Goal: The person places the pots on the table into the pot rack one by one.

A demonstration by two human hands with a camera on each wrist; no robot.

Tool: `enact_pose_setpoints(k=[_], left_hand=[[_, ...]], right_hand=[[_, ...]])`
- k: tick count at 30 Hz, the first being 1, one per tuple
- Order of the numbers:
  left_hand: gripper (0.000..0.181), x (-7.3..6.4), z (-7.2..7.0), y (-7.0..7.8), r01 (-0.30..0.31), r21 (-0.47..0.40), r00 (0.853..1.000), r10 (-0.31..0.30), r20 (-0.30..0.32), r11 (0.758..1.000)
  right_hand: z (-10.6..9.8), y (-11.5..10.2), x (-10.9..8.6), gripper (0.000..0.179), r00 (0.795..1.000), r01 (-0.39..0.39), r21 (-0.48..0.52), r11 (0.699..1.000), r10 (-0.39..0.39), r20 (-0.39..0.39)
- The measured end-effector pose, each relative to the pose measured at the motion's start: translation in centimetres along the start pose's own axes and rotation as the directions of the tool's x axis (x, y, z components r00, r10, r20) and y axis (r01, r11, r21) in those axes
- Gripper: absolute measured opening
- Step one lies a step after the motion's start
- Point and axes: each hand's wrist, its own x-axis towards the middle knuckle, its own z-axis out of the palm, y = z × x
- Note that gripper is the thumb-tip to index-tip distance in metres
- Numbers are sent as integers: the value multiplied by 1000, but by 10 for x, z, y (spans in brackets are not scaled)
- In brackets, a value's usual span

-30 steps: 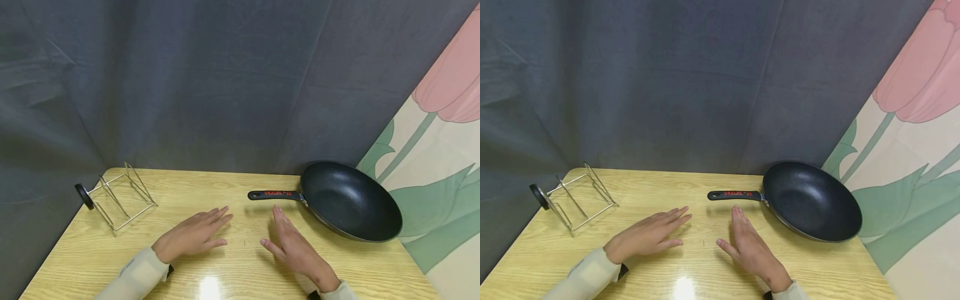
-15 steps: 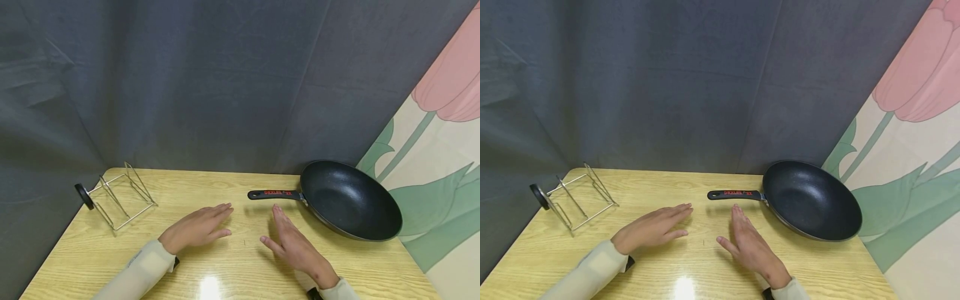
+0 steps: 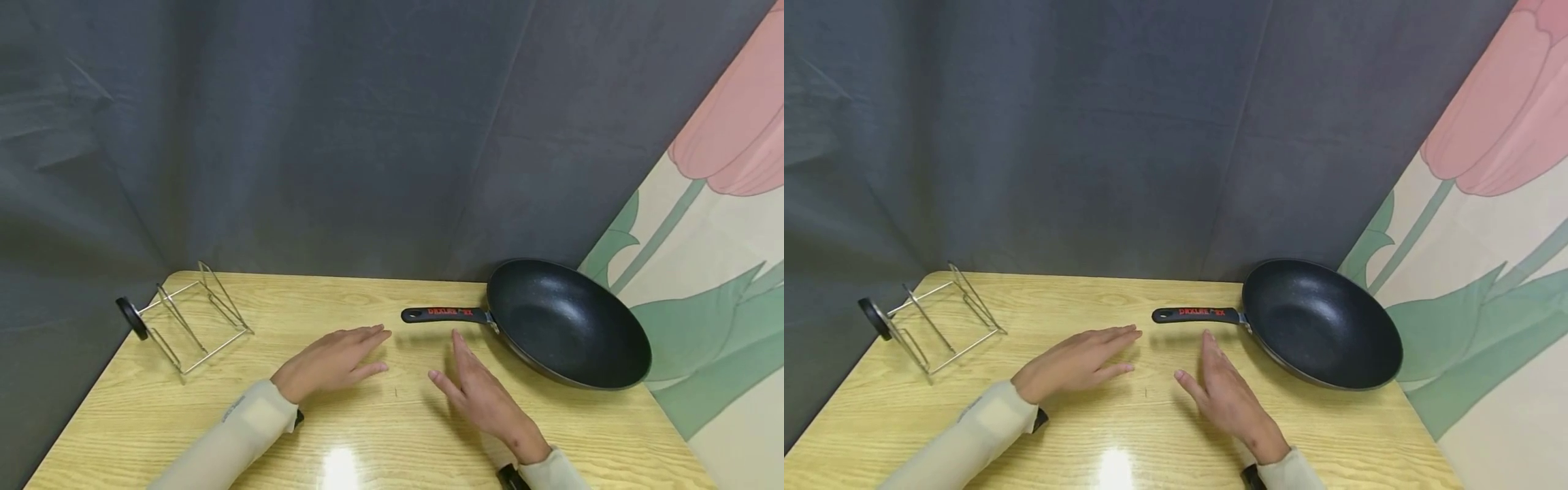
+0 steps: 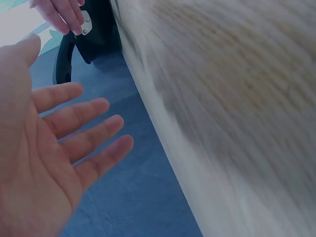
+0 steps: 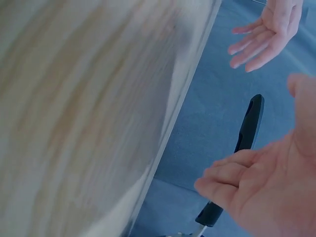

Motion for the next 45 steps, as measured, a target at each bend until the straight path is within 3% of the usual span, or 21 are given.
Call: enact_pose_setpoints(k=[6,10,14,19,21,25,27,30,32,40,45], left_hand=[[65,10,1,-1,5,-68,996,-11,-90,998],[65,16,1,-1,38,-110,994,-49,-99,993],[64,21,2,0,62,-124,993,-74,-93,990],[60,30,2,3,64,-123,992,-76,-96,990],[60,33,2,4,70,-124,992,-82,-93,990],[60,37,2,7,90,-121,991,-101,-88,989],[60,38,2,8,100,-121,990,-111,-88,988],[60,41,1,8,117,-118,987,-128,-92,986],[60,44,1,7,127,-112,985,-139,-107,986],[61,55,-1,12,150,-145,976,-170,-134,978],[56,64,-4,16,137,-164,973,-163,-162,977]], right_hand=[[-1,-1,6,84,995,-81,222,972,91,-35],[-1,1,14,77,990,-95,435,896,130,-51],[1,2,23,75,986,-89,647,757,160,-52],[5,5,30,74,965,-76,815,575,247,-84],[7,6,32,73,948,-80,873,482,308,-83],[9,9,38,70,918,-46,972,229,394,-50],[9,10,40,68,911,-20,993,119,412,-31],[9,11,43,63,903,7,1000,1,430,-7],[9,11,46,59,896,16,999,-52,444,8],[15,12,60,45,887,58,986,-153,462,20],[14,16,67,36,863,91,963,-252,503,51]])
